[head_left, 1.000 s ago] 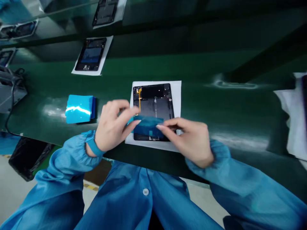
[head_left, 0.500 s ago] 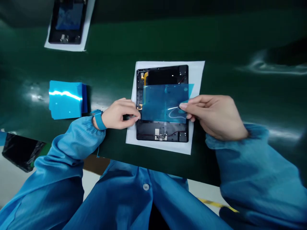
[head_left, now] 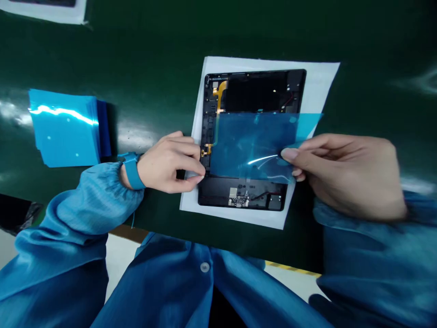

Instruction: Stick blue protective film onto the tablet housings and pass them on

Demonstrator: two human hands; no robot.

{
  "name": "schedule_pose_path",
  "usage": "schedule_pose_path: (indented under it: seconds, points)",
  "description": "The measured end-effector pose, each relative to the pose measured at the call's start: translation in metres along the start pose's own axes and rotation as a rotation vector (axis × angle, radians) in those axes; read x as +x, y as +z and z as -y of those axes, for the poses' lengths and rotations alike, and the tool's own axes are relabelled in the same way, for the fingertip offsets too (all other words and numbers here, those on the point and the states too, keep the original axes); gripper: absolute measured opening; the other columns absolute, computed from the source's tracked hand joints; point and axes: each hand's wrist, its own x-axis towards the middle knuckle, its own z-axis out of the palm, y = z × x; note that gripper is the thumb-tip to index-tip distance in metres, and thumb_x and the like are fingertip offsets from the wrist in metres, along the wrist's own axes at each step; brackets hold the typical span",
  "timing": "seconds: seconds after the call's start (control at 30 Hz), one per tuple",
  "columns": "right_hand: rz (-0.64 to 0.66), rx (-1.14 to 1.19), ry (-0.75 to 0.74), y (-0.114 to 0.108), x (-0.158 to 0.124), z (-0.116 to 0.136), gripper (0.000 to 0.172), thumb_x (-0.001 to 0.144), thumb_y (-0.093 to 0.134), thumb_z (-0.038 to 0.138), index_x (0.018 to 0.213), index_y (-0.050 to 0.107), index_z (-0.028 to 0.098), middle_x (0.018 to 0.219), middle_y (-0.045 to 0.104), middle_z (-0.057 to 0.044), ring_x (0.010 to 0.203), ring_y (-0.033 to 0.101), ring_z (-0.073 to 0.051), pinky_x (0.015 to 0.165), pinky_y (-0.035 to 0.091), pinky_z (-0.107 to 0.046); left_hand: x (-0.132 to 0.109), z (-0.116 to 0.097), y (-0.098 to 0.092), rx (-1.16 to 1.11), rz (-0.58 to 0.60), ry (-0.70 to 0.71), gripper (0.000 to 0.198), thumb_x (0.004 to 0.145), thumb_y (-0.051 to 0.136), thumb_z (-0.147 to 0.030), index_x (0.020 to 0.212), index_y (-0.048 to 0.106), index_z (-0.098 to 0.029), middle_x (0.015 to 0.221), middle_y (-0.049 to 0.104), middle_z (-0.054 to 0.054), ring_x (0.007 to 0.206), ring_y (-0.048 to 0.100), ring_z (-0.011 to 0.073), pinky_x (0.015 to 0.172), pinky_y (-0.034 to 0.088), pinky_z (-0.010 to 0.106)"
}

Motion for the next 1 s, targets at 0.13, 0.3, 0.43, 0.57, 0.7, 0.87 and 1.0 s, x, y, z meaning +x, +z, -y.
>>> schedule_pose_path:
  seconds: [0.13, 0.3, 0.43, 0.57, 0.7, 0.87, 1.0]
  points:
    - [0.003, -0.037, -0.044, -0.0021, -0.0017, -0.0026, 0.029, 0.061, 0.097, 0.033, 0.07, 0.074, 0.018, 0.057, 0.066, 0.001, 0.044, 0.057, -0.009, 0.041, 0.048, -0.019, 0.0001, 0.0007, 0.0, 0.008, -0.01, 0.018, 0.02, 0.09, 0.06, -0.03, 0.082, 0.078, -0.026, 0.075, 0.07, 0.0, 0.07, 0.059, 0.0135, 0.069, 0.035, 0.032]
    - [0.026, -0.064, -0.079, -0.006, -0.0018, -0.0059, 0.019, 0.068, 0.093, 0.025, 0.073, 0.076, 0.019, 0.058, 0.067, 0.002, 0.045, 0.057, -0.008, 0.043, 0.051, -0.019, 0.0006, 0.0012, 0.0, 0.012, -0.026, 0.042, 0.019, 0.091, 0.061, -0.029, 0.082, 0.077, -0.026, 0.076, 0.07, -0.001, 0.069, 0.059, 0.0131, 0.068, 0.035, 0.032]
    - [0.03, -0.076, -0.086, -0.0064, -0.0017, -0.0073, 0.016, 0.07, 0.091, 0.022, 0.074, 0.076, 0.019, 0.059, 0.067, 0.002, 0.045, 0.058, -0.008, 0.043, 0.051, -0.018, 0.001, 0.0012, -0.0001, 0.011, -0.026, 0.043, 0.019, 0.091, 0.061, -0.029, 0.082, 0.077, -0.026, 0.076, 0.07, 0.0, 0.069, 0.059, 0.0136, 0.067, 0.036, 0.032]
    - [0.04, -0.089, -0.11, -0.0063, -0.0015, -0.0067, 0.015, 0.071, 0.09, 0.021, 0.074, 0.076, 0.019, 0.059, 0.067, 0.002, 0.045, 0.058, -0.008, 0.044, 0.051, -0.018, 0.0015, 0.0007, -0.0004, 0.019, -0.015, 0.033, 0.02, 0.092, 0.06, -0.03, 0.082, 0.077, -0.026, 0.076, 0.07, 0.0, 0.07, 0.06, 0.0143, 0.067, 0.036, 0.033]
    - [0.037, -0.082, -0.112, -0.007, -0.0012, -0.0062, 0.015, 0.071, 0.091, 0.021, 0.075, 0.077, 0.019, 0.06, 0.068, 0.002, 0.045, 0.059, -0.008, 0.044, 0.051, -0.018, 0.0021, 0.0004, -0.0008, 0.02, -0.005, 0.021, 0.021, 0.091, 0.06, -0.031, 0.081, 0.078, -0.027, 0.076, 0.071, 0.0, 0.07, 0.061, 0.0143, 0.067, 0.037, 0.033]
    - [0.031, -0.088, -0.112, -0.0072, -0.0016, -0.0056, 0.015, 0.071, 0.09, 0.02, 0.074, 0.076, 0.019, 0.059, 0.067, 0.002, 0.045, 0.058, -0.008, 0.043, 0.051, -0.018, 0.0022, 0.0007, -0.0007, 0.023, 0.003, 0.015, 0.021, 0.091, 0.06, -0.032, 0.082, 0.078, -0.027, 0.076, 0.071, 0.0, 0.069, 0.061, 0.0147, 0.066, 0.038, 0.034]
    - [0.032, -0.105, -0.112, -0.0083, -0.0022, -0.0055, 0.014, 0.071, 0.09, 0.02, 0.074, 0.076, 0.019, 0.06, 0.068, 0.003, 0.045, 0.058, -0.008, 0.044, 0.051, -0.018, 0.002, 0.001, -0.0004, 0.02, 0.002, 0.008, 0.021, 0.091, 0.06, -0.032, 0.082, 0.078, -0.027, 0.076, 0.071, 0.0, 0.07, 0.061, 0.0145, 0.066, 0.039, 0.034]
